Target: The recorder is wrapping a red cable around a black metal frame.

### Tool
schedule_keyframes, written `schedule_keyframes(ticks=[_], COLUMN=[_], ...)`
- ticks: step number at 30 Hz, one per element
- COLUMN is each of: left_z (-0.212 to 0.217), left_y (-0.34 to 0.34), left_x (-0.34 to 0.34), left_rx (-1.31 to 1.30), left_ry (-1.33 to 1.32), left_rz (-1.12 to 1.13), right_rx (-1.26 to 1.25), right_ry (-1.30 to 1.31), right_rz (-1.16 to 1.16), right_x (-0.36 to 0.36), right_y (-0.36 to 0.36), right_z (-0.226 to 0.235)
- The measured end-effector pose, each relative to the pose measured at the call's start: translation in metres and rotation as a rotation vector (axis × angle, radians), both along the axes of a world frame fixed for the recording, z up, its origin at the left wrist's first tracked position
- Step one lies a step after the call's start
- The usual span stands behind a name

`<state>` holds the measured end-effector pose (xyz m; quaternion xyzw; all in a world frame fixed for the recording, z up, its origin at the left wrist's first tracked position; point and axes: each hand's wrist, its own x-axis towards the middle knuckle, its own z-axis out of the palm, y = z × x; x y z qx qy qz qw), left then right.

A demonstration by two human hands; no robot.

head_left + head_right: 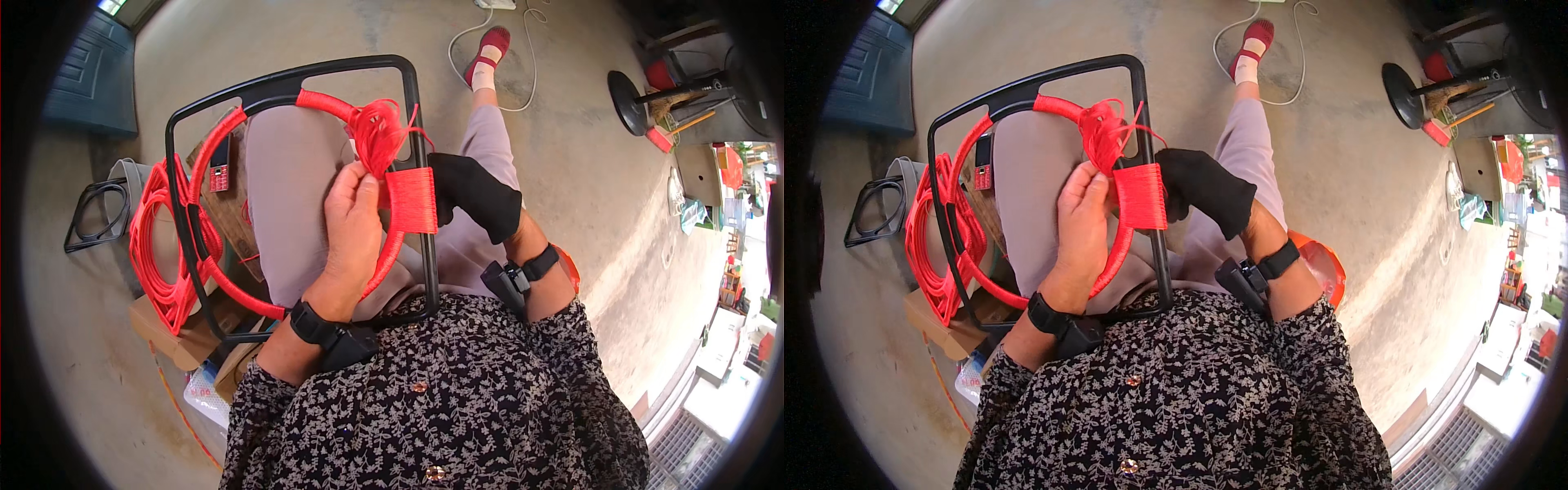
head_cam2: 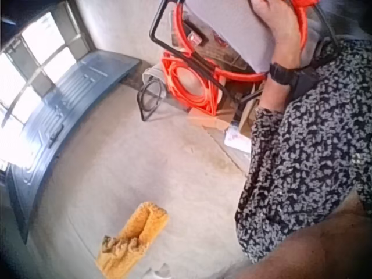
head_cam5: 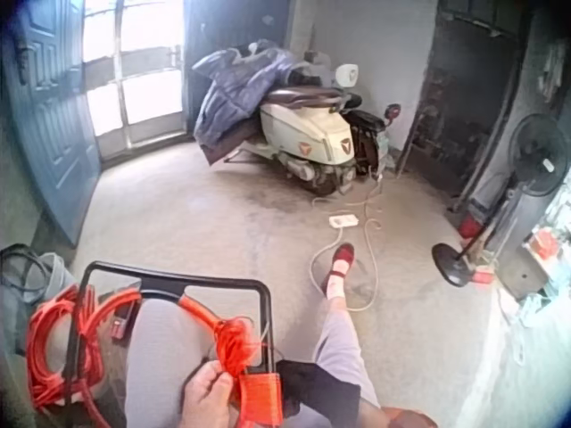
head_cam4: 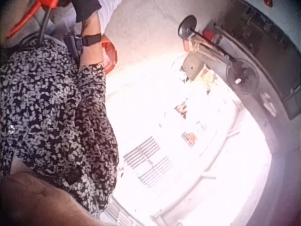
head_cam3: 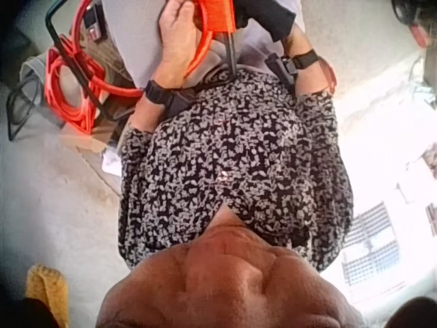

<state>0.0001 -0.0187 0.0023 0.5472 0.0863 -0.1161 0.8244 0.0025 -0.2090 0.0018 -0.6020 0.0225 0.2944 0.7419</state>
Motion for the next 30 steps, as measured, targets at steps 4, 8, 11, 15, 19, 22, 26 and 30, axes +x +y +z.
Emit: schedule_keyframes(ticks=[4,8,11,15,19,22,26,30], left_z=[-0.005,-0.004,0.005,0.011,0.014,0.011,0.006,0.002], left_y=[0.001,0.005,0.004,0.004,0.003,0.002,0.006,0.010], left_x=[0.000,0.002,0.004,0.004,0.004,0.003,0.004,0.005], left_rx=[0.037,-0.025,-0.091,-0.115,-0.164,-0.128,-0.151,-0.146], left_ry=[0.080,0.070,0.169,0.253,0.189,0.101,0.097,0.086], left_rz=[-0.120,-0.156,-0.158,-0.089,-0.107,-0.145,-0.140,-0.152], right_rx=[-0.107,-0.205,-0.241,0.233,0.555,0.894,0.664,0.701], right_ry=[0.078,-0.062,-0.126,-0.269,-0.196,-0.269,-0.271,-0.163], right_rz=[0.007,0.004,-0.321,-0.645,-0.821,-0.783,-0.912,-0.773], right_x=[-0.001,-0.002,-0.007,-0.040,-0.048,-0.045,-0.042,-0.042], right_y=[0.009,0.011,-0.006,-0.033,-0.047,-0.088,-0.084,-0.065], right_z=[-0.006,-0.014,0.009,0.029,0.040,0.009,0.022,0.020])
